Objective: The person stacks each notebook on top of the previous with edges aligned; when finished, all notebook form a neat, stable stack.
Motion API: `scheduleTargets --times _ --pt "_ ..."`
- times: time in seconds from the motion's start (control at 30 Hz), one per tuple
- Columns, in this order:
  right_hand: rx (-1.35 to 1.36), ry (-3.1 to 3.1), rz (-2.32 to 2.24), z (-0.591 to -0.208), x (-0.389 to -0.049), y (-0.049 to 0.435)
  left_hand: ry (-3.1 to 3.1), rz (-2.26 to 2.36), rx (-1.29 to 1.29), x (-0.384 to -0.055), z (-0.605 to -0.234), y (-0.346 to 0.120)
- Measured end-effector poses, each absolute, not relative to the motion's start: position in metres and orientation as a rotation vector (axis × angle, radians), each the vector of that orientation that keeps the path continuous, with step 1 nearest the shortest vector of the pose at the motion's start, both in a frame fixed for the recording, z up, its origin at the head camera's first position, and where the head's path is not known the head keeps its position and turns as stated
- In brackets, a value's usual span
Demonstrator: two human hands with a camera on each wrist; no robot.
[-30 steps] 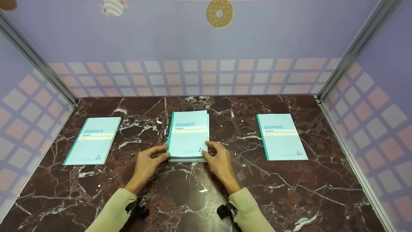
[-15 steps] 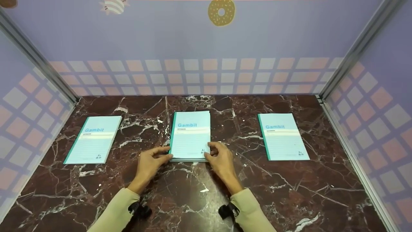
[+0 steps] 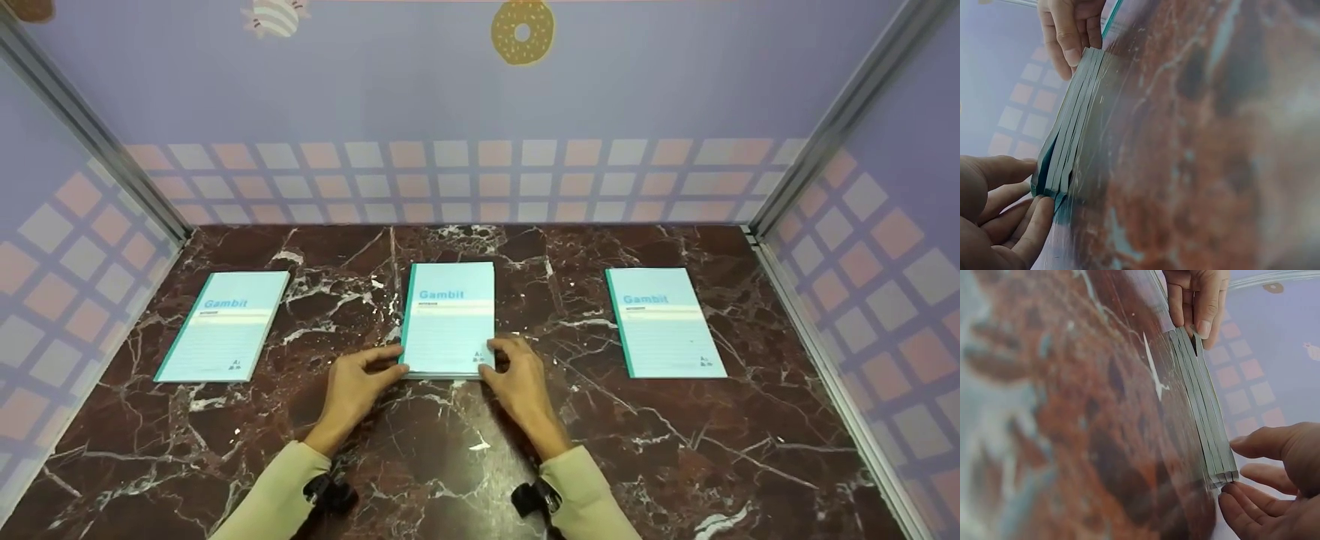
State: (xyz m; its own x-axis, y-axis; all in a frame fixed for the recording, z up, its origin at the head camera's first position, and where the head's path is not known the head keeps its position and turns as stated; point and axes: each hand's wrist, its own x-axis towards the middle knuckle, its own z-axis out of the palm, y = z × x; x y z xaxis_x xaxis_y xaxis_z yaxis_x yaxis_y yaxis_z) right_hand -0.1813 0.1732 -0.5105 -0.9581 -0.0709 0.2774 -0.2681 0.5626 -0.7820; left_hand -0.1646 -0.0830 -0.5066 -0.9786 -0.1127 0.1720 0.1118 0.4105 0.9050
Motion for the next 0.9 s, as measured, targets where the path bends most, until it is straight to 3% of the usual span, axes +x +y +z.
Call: scheduleTargets --times 0.27,0.9 --pt "0.281 -2.625 1.455 -0.5124 -0.1804 0.1761 -2.478 -1.549 -0.096 -0.1622 -0.5108 -0.0856" --pt "0.298 -2.759 1.241 -0.5113 -0.1807 0.1809 -2.519 -1.475 -0.104 -0.1618 -0.515 -0.0863"
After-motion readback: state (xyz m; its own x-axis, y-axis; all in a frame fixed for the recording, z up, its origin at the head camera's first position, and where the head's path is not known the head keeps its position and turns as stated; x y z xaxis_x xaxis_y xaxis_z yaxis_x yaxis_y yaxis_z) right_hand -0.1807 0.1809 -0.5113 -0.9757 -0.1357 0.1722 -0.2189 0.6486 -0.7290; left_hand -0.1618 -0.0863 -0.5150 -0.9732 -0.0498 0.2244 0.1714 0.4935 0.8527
